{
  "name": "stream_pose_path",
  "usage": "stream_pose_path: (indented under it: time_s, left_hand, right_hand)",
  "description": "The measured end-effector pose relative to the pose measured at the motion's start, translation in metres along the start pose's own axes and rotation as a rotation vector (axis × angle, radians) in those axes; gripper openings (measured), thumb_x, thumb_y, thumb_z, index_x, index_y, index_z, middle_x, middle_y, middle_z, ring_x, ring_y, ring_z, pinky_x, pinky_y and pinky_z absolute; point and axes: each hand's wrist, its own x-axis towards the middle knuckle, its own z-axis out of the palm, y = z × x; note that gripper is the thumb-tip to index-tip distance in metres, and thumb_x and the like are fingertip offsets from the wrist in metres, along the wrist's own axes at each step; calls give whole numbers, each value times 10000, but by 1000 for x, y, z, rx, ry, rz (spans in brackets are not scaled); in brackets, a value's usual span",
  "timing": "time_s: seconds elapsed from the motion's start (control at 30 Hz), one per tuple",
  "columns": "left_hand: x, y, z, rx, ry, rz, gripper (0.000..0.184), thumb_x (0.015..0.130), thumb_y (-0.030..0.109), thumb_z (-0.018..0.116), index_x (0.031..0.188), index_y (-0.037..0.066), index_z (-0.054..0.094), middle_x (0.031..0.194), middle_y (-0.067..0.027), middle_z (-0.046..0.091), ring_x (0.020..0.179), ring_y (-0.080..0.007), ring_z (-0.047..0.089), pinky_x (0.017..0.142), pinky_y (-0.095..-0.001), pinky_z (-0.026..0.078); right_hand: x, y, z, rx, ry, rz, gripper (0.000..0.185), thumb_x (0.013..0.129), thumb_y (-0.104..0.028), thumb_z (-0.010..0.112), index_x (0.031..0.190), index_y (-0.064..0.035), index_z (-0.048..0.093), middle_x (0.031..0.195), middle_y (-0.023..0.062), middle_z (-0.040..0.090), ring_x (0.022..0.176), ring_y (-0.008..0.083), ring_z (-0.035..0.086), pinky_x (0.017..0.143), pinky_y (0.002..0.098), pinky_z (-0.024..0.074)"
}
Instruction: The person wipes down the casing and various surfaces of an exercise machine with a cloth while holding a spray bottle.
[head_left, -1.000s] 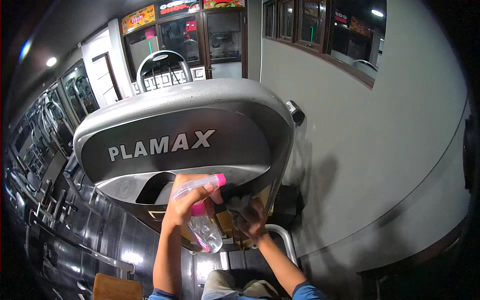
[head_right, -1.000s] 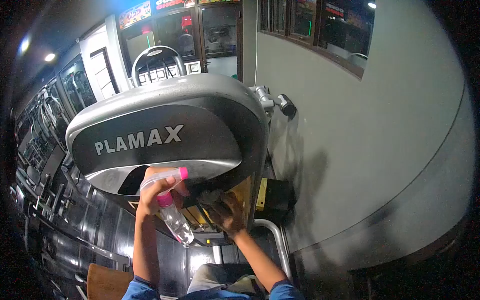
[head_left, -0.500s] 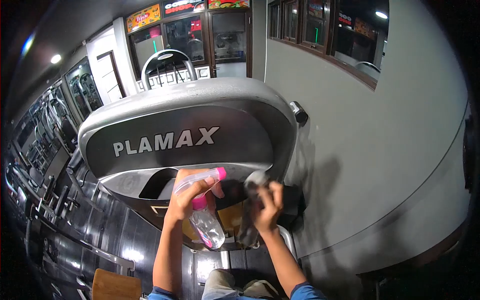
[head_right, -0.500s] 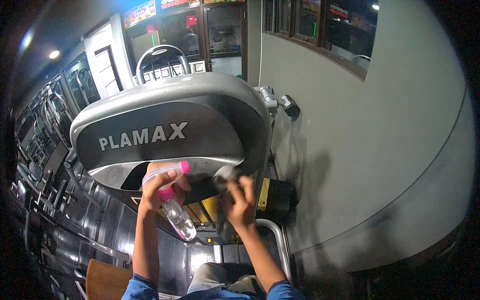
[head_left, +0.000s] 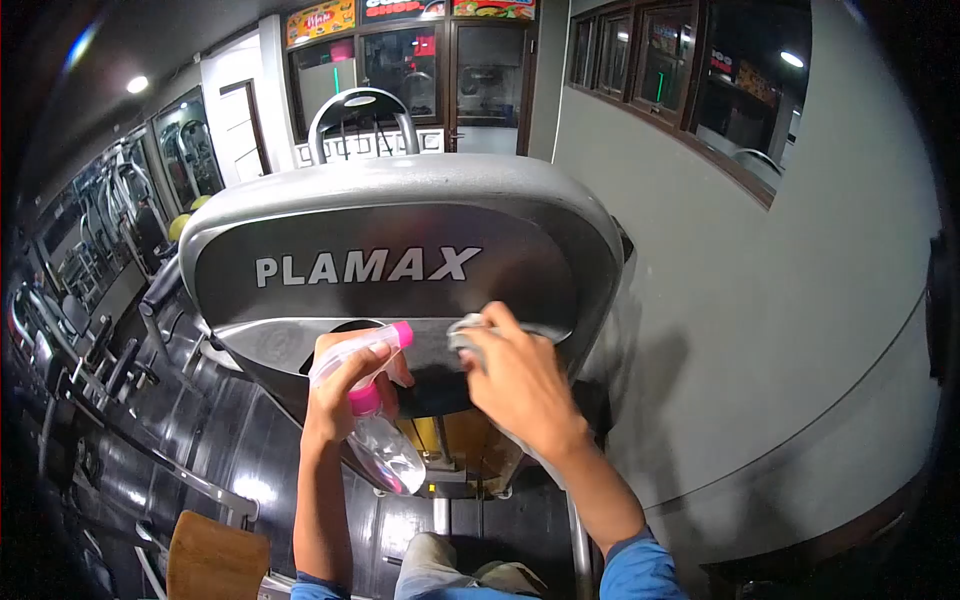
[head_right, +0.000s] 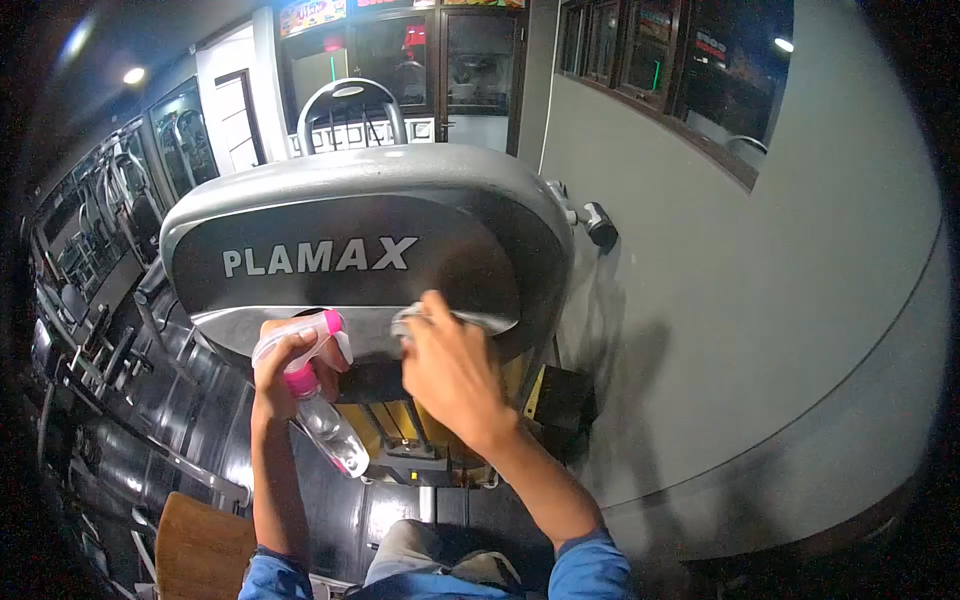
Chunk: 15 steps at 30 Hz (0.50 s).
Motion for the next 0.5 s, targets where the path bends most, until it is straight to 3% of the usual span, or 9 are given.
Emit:
stream_pose_path:
  time_s: [0.1,0.23,0.37,0.5]
  left_hand:
    - [-7,-1,-5,41,63,-39,405,837,337,561,704,-37,641,659,-118,641,437,-193,585,431,-274,450]
    - [-15,2,-10,39,103,-66,403,837,345,579,706,-31,637,677,-112,643,456,-193,592,431,-279,448]
    - [-24,-4,-16,56,94,-95,394,835,338,586,723,-34,648,679,-99,642,486,-177,591,447,-278,450]
    - [-30,-5,-7,104,122,-89,367,852,304,587,731,-36,654,656,-67,632,486,-146,578,467,-267,446]
  right_hand:
    - [15,-21,0,67,-122,-9,201,855,-85,603,1008,17,686,1114,163,592,858,401,683,791,501,555]
    - [16,1,-16,-61,-95,110,184,872,-102,600,981,5,703,1061,178,606,816,395,684,756,470,571]
    - [14,-14,-4,-133,-52,92,178,842,-44,596,967,24,702,1016,181,601,817,398,675,760,461,564]
    - [9,-9,-12,195,-95,-59,234,839,-66,625,1051,-5,703,1070,167,606,898,362,659,795,434,527]
